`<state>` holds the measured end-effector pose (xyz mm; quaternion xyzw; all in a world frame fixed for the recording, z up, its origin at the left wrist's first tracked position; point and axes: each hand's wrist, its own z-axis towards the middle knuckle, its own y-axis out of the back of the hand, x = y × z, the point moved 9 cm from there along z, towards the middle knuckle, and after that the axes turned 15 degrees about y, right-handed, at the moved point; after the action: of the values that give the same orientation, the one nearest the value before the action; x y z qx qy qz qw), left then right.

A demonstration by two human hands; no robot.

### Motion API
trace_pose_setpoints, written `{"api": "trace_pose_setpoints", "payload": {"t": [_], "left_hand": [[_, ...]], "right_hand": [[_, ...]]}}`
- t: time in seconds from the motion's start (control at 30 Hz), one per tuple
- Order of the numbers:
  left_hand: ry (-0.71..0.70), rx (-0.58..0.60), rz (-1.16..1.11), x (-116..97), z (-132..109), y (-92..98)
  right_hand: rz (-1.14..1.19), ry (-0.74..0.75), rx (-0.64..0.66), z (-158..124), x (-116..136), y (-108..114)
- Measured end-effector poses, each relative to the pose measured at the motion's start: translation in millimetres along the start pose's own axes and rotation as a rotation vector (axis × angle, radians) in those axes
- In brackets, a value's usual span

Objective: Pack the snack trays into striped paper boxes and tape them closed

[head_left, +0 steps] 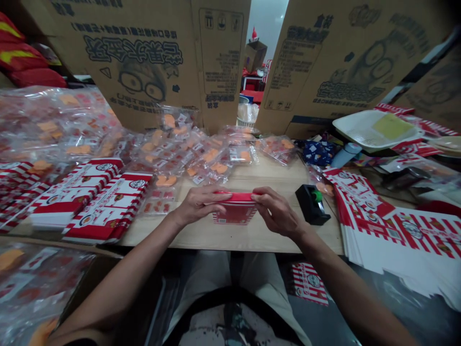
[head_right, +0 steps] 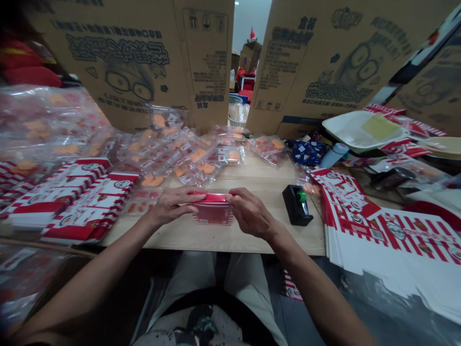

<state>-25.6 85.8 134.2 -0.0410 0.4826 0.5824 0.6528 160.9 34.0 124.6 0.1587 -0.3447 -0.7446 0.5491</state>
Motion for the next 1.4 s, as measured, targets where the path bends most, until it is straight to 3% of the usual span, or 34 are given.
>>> {"api": "trace_pose_setpoints", "payload": {"t": [0.13,0.27,0.37,0.43,0.53,0.57,0.63,0.73,0.83,1.0,1.23,1.4], "left_hand": [[-0.058,-0.112,0.180,-8.9,-0.1,1.7],[-0.055,-0.047,0.291,-27.4,15.5,-16.1],[-0.033,-0.084,0.349,-34.5,29.9,-28.7],[0.007,-0.114,0.319,-31.1,39.8,-37.7],[0.062,-0.079,0.224,-23.5,52.6,-56.2],[0.073,-0.069,0.199,-22.2,55.9,-61.1],[0.096,-0.064,0.170,-20.7,60.7,-66.6],[0.128,-0.078,0.154,-19.9,63.5,-67.2],[0.150,-0.076,0.149,-20.4,62.2,-66.8],[0.132,-0.068,0.144,-25.5,56.7,-67.6],[0.125,-0.069,0.150,-26.5,51.7,-68.1],[0.125,-0.071,0.157,-24.8,50.8,-70.9]], "right_hand": [[-0.058,0.017,-0.083,-1.8,-5.5,-1.3],[-0.063,-0.019,-0.169,4.1,-1.0,-2.1],[0.002,-0.149,-0.219,-3.5,-8.7,13.7],[-0.016,-0.431,-0.253,-34.1,-33.7,40.1],[-0.200,-1.177,-0.373,-142.0,-69.2,101.2],[-0.227,-1.346,-0.395,-176.0,-71.8,116.5],[-0.193,-1.563,-0.403,-228.7,-76.5,131.4],[-0.044,-1.729,-0.408,-272.2,-85.5,125.5],[0.066,-1.815,-0.444,-285.1,-92.6,111.4],[0.222,-1.864,-0.509,-283.9,-99.9,96.7],[0.441,-1.644,-0.683,-270.3,-90.0,96.3],[0.334,-1.561,-0.720,-274.0,-74.7,80.7]]}}
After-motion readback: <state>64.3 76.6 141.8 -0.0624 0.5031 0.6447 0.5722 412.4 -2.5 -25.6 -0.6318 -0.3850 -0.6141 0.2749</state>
